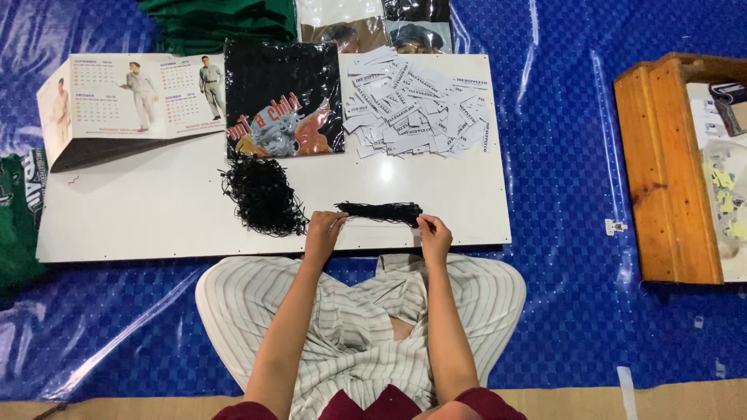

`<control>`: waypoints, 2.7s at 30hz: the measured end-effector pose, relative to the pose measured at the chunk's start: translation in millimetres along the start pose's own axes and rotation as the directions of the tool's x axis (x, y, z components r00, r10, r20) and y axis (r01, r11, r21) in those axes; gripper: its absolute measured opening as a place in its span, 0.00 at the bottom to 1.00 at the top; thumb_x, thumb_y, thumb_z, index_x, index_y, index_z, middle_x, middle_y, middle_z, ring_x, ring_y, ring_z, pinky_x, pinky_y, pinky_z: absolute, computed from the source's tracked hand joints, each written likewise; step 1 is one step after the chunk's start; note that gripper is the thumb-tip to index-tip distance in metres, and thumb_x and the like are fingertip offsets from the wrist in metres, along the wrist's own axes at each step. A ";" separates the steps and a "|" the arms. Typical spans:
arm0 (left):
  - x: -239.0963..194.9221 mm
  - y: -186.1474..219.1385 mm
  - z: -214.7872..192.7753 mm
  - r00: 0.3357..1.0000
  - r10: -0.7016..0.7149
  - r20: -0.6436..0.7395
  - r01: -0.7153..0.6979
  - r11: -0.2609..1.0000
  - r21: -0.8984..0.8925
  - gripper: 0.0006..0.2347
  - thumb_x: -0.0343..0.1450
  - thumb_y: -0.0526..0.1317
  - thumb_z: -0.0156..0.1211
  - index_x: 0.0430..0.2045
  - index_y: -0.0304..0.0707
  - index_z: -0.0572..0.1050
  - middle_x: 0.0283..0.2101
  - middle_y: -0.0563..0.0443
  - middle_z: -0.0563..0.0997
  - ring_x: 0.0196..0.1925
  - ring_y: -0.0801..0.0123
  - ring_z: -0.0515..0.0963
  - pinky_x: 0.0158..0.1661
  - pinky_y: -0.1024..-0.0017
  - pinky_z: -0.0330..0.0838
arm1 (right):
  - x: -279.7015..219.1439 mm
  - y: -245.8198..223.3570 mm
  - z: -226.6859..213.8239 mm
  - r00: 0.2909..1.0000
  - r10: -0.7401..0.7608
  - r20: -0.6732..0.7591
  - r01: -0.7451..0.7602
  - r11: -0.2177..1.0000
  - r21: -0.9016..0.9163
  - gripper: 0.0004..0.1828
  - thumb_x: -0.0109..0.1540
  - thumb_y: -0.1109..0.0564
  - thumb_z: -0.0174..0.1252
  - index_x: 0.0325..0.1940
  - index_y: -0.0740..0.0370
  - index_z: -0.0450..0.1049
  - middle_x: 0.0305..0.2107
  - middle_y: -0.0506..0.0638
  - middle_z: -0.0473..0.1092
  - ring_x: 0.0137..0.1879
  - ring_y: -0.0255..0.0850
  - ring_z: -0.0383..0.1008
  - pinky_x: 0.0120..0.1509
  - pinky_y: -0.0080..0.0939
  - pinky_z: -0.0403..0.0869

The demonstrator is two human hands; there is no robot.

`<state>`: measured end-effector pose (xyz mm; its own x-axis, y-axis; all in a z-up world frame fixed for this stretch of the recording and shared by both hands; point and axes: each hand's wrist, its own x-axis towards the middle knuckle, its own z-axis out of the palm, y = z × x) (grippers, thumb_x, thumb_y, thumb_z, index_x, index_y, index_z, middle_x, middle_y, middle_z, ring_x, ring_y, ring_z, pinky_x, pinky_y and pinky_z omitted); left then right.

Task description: Organizing small black strings or tags into a bundle by picking them up individually

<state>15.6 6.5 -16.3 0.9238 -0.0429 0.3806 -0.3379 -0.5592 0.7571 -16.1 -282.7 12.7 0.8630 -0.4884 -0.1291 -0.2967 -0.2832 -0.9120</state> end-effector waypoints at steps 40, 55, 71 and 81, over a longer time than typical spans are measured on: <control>-6.7 20.7 -0.9 0.992 -0.122 0.041 0.101 0.935 0.341 0.08 0.67 0.52 0.67 0.25 0.54 0.79 0.52 0.60 0.73 0.56 0.51 0.70 0.47 0.59 0.67 | -20.6 -23.4 -1.9 0.984 -0.180 0.003 0.177 0.965 -0.195 0.19 0.63 0.69 0.47 0.33 0.50 0.81 0.33 0.45 0.71 0.32 0.43 0.75 0.41 0.42 0.76; -9.4 11.6 2.1 0.957 -0.264 0.118 0.196 0.893 0.406 0.08 0.72 0.52 0.59 0.38 0.57 0.78 0.57 0.57 0.69 0.61 0.49 0.67 0.53 0.56 0.67 | -13.0 -16.5 -10.9 0.976 0.075 0.202 -0.004 0.944 -0.329 0.19 0.63 0.68 0.48 0.45 0.55 0.83 0.32 0.52 0.78 0.46 0.50 0.78 0.49 0.52 0.77; -1.6 -7.3 -39.6 0.946 -0.234 0.225 0.073 0.829 0.554 0.10 0.73 0.45 0.57 0.46 0.67 0.76 0.48 0.60 0.75 0.58 0.56 0.72 0.54 0.58 0.67 | -13.6 -14.4 -9.5 0.973 -0.046 0.228 0.092 0.976 -0.197 0.22 0.60 0.76 0.43 0.40 0.61 0.80 0.30 0.59 0.77 0.35 0.51 0.79 0.40 0.47 0.78; -23.0 -25.9 -10.5 0.945 -0.131 0.299 -0.108 0.737 0.667 0.03 0.67 0.50 0.67 0.31 0.67 0.81 0.39 0.66 0.82 0.47 0.68 0.77 0.46 0.67 0.71 | -35.3 -25.4 8.7 0.925 -0.175 0.336 0.242 0.955 -0.169 0.22 0.60 0.74 0.43 0.40 0.58 0.80 0.28 0.57 0.77 0.38 0.53 0.78 0.44 0.50 0.77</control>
<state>1.2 30.6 -39.1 0.9714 -0.2144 0.1020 -0.2290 -0.9598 0.1625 -35.5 -251.0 37.0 0.9880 -0.1251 -0.0903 -0.1434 -0.5285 -0.8367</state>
